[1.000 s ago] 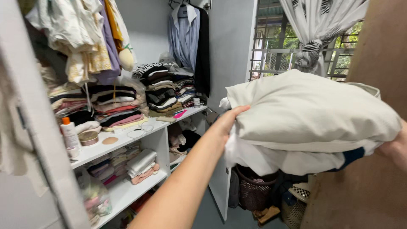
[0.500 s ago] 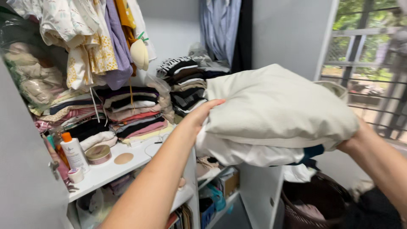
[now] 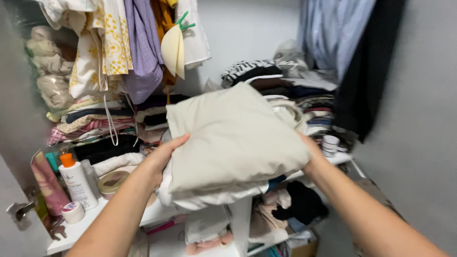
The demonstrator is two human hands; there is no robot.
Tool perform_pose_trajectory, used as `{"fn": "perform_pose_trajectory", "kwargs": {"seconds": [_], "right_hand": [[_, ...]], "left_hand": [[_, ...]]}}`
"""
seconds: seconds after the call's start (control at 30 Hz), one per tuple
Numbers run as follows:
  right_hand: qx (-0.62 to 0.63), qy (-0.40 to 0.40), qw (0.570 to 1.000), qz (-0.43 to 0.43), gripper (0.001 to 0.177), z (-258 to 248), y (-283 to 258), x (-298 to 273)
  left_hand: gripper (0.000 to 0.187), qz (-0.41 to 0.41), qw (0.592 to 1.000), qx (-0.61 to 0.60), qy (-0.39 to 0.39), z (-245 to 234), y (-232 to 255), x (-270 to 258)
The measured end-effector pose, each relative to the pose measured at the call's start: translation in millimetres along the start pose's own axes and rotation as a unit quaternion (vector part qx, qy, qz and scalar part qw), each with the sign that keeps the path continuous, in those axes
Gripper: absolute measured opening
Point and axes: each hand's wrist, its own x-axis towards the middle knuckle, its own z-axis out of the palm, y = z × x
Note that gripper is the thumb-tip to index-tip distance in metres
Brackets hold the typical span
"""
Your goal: The person organizes items in a closet, then folds several pieces of clothing on a bed and places them back into the closet. They handle bottles, a phone, and various garments, arranging them neatly on shelves.
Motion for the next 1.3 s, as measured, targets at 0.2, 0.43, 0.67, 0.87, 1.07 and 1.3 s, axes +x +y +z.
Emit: {"fn": "perform_pose_trajectory", "kwargs": {"seconds": [0.2,0.43,0.67,0.87,1.07,1.3], "right_hand": [[-0.323,0.072,0.944,-0.011,0.053,-32.3,196.6,161.9],[-0.601,-0.006,0.796,-0.07,0.054,-74.1,270.8,241.2],[-0.815,-0.136,0.557,0.08,0.074,-0.8,122.4,170.1],[-0.75,-0.109,0.637,-0.144,0.06,25.1,38.1,119.3],[-0.579,-0.313,0.72,0.219,0.099,25.8,69.6,107.6],[-0.413,-0.266,0.829,0.268,0.098,27.5,89.1,102.1]], "left_hand": [[0.099,0.028,0.892,0.327,0.311,-102.2,-133.9,162.4],[0.098,-0.096,0.785,0.497,0.358,-89.1,-134.2,192.8],[0.072,0.142,0.586,0.666,0.439,-45.3,-103.5,137.0],[0.054,0.129,0.678,0.61,0.39,-18.6,-107.9,121.3],[0.089,-0.216,0.797,0.505,0.251,-25.3,-119.2,113.2],[0.071,-0.273,0.898,0.194,0.286,-31.1,-141.2,100.2]]}}
